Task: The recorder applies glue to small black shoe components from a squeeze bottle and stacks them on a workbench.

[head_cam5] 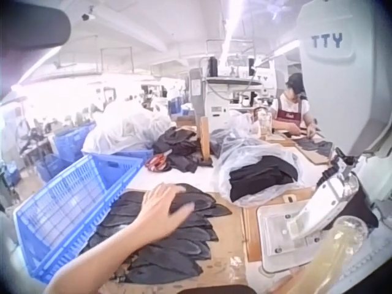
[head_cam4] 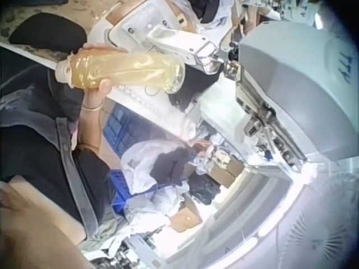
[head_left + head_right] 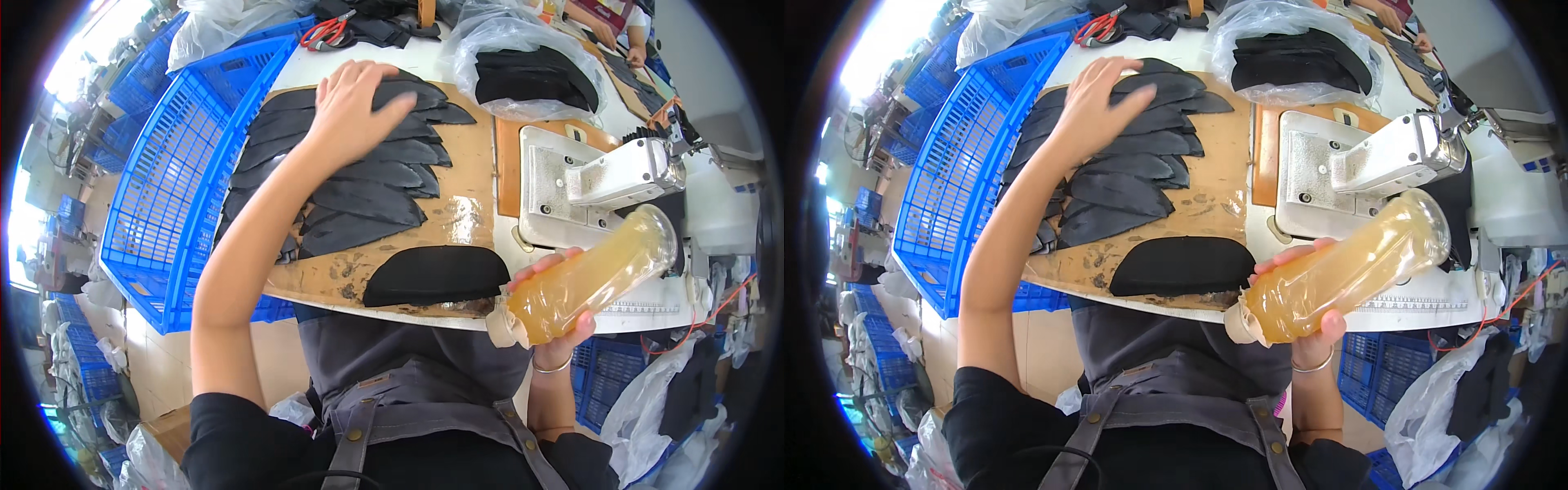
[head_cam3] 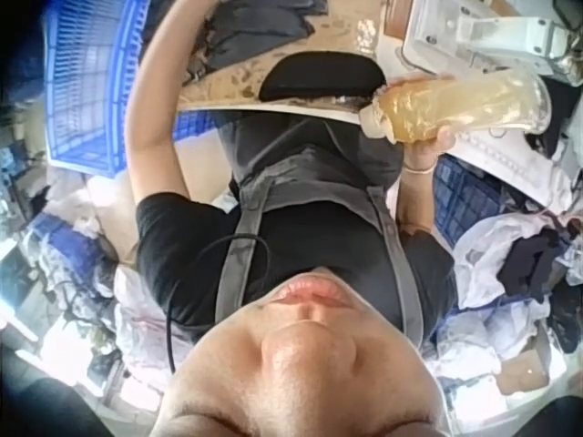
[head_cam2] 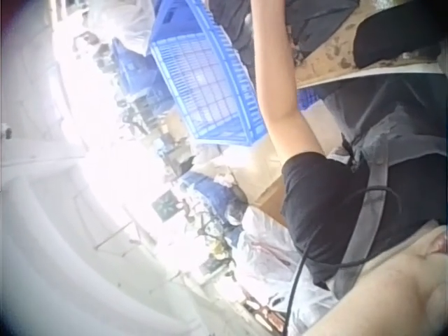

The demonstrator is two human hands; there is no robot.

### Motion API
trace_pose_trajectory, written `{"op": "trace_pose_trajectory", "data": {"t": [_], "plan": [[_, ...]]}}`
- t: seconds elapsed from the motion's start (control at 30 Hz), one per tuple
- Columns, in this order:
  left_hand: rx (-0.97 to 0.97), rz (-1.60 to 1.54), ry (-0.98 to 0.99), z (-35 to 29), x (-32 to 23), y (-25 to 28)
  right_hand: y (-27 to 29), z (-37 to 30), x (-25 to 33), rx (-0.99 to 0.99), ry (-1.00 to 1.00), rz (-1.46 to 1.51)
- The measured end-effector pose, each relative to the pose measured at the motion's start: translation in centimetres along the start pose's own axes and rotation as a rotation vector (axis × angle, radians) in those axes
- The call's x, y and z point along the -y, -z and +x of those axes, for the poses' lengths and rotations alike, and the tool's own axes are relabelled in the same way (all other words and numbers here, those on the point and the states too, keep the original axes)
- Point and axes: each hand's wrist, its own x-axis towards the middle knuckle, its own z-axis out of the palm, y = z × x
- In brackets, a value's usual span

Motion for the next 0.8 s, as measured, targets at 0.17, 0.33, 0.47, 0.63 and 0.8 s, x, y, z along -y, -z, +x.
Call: {"op": "trace_pose_trajectory", "data": {"t": [0.17,0.33,0.47,0.63,0.8], "plan": [[-0.012,-0.166,-0.206,-12.8,-5.6,5.2,-3.3,1.3,1.0,0.011,0.154,-0.215],[0.004,-0.125,-0.123,-20.4,-6.7,3.6,-7.3,3.8,-0.9,0.245,0.248,-0.515],[-0.088,-0.06,-0.24,-20.8,-5.8,2.5,-9.0,4.7,-2.1,0.428,0.359,-0.847],[-0.107,-0.144,-0.268,-21.2,-5.1,1.5,-10.1,5.6,-3.1,0.66,0.498,-1.266],[-0.067,-0.112,-0.25,-21.5,-4.6,1.5,-13.4,5.3,-1.7,0.378,-0.046,-0.876]]}}
